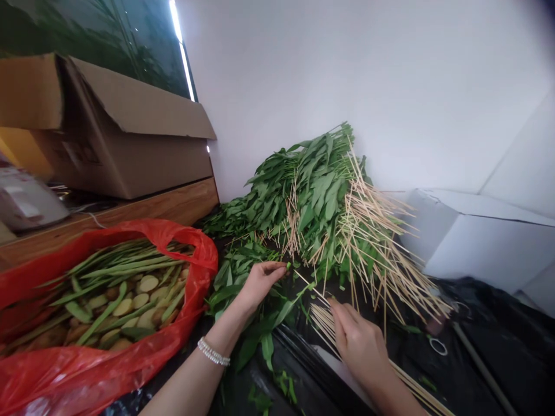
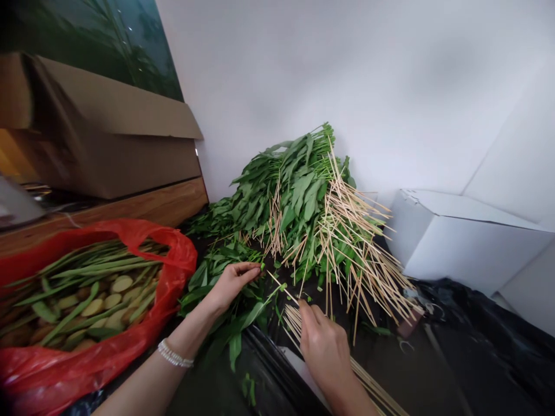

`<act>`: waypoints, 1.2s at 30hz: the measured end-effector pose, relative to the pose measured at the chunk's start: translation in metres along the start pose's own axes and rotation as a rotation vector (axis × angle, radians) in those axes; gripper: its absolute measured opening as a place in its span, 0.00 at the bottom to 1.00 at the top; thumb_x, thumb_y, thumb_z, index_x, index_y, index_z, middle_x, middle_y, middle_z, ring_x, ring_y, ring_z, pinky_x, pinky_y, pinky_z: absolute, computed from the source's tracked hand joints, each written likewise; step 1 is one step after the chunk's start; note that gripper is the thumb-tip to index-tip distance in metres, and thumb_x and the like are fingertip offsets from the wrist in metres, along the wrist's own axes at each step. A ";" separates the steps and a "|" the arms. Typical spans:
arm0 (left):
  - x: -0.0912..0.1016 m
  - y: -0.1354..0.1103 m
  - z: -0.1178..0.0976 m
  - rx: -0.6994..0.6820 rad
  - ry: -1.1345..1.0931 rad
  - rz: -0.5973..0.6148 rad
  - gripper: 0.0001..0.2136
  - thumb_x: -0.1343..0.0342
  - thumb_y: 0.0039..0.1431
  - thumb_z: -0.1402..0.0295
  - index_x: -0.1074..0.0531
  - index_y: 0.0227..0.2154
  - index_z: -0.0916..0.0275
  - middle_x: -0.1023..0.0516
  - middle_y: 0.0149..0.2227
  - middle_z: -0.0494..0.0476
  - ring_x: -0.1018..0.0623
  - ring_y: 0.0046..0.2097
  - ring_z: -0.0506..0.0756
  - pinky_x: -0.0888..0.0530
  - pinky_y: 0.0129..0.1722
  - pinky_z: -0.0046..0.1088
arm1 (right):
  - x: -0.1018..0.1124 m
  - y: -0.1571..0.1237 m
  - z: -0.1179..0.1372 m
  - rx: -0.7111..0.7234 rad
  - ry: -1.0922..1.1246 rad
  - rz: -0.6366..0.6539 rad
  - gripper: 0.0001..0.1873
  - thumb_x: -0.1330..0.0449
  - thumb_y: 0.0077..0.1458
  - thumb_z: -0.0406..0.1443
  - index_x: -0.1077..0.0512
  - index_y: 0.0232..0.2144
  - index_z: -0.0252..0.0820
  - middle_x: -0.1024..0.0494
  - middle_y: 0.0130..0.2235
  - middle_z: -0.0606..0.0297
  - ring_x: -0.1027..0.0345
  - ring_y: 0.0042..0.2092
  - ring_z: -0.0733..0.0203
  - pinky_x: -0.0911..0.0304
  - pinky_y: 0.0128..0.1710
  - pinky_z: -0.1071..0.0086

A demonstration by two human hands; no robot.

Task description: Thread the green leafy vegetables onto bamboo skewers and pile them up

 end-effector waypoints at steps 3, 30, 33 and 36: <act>0.001 -0.003 -0.002 0.008 -0.010 -0.001 0.16 0.34 0.44 0.61 0.20 0.33 0.67 0.17 0.31 0.59 0.20 0.35 0.56 0.26 0.40 0.31 | 0.000 0.000 0.002 0.012 0.019 0.036 0.16 0.56 0.64 0.30 0.30 0.45 0.35 0.25 0.31 0.62 0.27 0.33 0.62 0.38 0.31 0.72; -0.002 -0.007 -0.007 -0.023 0.096 -0.014 0.13 0.34 0.44 0.64 0.19 0.32 0.66 0.17 0.34 0.59 0.20 0.36 0.56 0.26 0.42 0.32 | 0.000 -0.001 0.003 0.022 0.015 0.062 0.16 0.55 0.63 0.29 0.30 0.46 0.36 0.26 0.30 0.62 0.27 0.31 0.62 0.37 0.31 0.72; -0.002 -0.007 -0.005 -0.033 0.115 -0.010 0.12 0.35 0.44 0.64 0.19 0.32 0.66 0.17 0.33 0.59 0.20 0.36 0.56 0.26 0.41 0.31 | -0.001 -0.002 0.003 0.023 0.013 0.070 0.16 0.56 0.63 0.29 0.30 0.46 0.36 0.26 0.31 0.62 0.28 0.31 0.62 0.36 0.31 0.72; -0.002 -0.006 -0.003 -0.051 0.154 0.010 0.11 0.34 0.44 0.64 0.19 0.31 0.66 0.17 0.32 0.59 0.20 0.35 0.57 0.26 0.41 0.31 | -0.001 -0.003 0.004 0.016 0.019 0.089 0.17 0.57 0.63 0.29 0.31 0.47 0.35 0.25 0.31 0.60 0.27 0.33 0.62 0.35 0.32 0.73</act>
Point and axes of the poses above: each hand's wrist, its own y-axis towards the middle knuckle, its own x-axis out of the back of the hand, z = x × y, the point moved 2 cm from there along y, towards the middle knuckle
